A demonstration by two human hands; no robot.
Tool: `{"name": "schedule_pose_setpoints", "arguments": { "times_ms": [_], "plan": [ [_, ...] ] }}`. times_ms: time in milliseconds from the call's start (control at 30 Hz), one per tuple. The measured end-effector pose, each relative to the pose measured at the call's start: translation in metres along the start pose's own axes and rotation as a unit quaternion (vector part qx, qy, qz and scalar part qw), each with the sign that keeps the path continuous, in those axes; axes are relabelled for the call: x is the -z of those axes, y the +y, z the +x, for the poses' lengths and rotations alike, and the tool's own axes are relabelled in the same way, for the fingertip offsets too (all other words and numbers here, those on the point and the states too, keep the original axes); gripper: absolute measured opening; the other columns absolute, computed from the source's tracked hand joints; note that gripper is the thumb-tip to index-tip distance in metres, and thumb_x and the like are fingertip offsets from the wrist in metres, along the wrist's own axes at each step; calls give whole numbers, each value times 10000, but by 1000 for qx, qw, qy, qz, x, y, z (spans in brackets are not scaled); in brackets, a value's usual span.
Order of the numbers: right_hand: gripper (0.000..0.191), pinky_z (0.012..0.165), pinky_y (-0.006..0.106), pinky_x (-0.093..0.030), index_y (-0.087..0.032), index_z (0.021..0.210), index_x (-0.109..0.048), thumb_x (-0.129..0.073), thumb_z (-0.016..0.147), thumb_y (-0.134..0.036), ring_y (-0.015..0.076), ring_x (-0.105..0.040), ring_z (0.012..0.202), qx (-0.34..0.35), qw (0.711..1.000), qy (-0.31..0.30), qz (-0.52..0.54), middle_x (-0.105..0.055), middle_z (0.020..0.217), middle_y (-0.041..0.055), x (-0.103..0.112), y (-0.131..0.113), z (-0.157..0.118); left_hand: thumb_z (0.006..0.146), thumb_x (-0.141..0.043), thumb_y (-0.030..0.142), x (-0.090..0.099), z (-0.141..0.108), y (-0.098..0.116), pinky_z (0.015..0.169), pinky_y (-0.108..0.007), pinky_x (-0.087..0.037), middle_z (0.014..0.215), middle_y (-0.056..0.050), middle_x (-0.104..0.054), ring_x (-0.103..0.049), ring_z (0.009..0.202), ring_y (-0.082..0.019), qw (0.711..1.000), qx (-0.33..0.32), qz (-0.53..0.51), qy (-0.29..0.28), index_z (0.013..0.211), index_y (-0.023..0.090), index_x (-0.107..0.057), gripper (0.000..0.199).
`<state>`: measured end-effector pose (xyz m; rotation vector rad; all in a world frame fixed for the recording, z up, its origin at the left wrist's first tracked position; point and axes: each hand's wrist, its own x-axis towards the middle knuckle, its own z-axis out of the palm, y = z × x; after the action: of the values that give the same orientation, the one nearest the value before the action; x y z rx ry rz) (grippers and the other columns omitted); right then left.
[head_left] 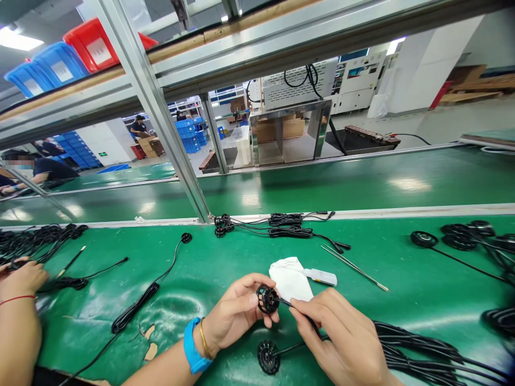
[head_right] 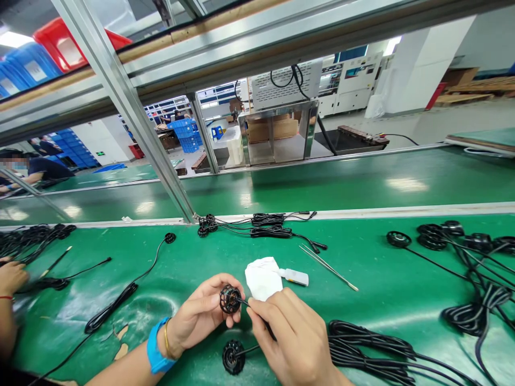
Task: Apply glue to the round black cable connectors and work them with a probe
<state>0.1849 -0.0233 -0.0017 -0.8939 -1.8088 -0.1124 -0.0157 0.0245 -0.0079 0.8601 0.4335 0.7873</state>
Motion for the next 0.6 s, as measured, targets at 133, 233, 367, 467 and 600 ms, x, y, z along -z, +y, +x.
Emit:
{"name": "schedule_pose_setpoints", "arguments": {
  "times_ms": [133, 233, 367, 467, 600],
  "plan": [
    [137, 582, 266, -415, -147, 979, -645, -604, 895, -46, 142, -534, 623, 13, 1000, -1, -2, -598, 695, 26, 1, -1, -1, 829, -705, 309, 3, 1, -2, 570, -199, -516, 838, -75, -660, -686, 681, -158, 1000, 24, 3, -9, 1128, 108, -681, 362],
    [107, 565, 264, -394, -156, 930, -635, -606, 895, -59, 136, -509, 601, 10, 1000, 4, -13, -562, 667, 9, 1, -2, 1, 826, -711, 321, 4, 1, -4, 569, -204, -516, 821, -71, -655, -681, 668, -155, 999, 36, 10, -12, 1125, 103, -685, 371],
    [114, 561, 267, -370, -164, 877, -612, -610, 878, -50, 133, -478, 583, -9, 1000, 6, -25, -520, 651, -5, 0, -2, 3, 812, -735, 301, 1, 0, -3, 645, -229, -515, 913, -88, -659, -692, 763, -181, 999, 21, 27, -3, 1130, 121, -686, 369],
    [118, 559, 271, -353, -172, 842, -602, -601, 886, -62, 133, -462, 572, -20, 999, 2, -27, -494, 641, -12, -1, -2, 2, 805, -750, 278, -3, 0, -1, 727, -256, -507, 1037, -112, -652, -678, 849, -196, 999, 1, 41, 3, 1112, 132, -691, 345],
    [131, 559, 276, -328, -172, 815, -589, -595, 901, -74, 134, -445, 575, -23, 999, -4, -36, -474, 642, -11, -1, -2, -2, 771, -784, 202, -5, -1, -1, 840, -310, -510, 1135, -106, -615, -624, 943, -198, 998, -30, 45, 11, 1084, 157, -709, 325]
  ]
}}
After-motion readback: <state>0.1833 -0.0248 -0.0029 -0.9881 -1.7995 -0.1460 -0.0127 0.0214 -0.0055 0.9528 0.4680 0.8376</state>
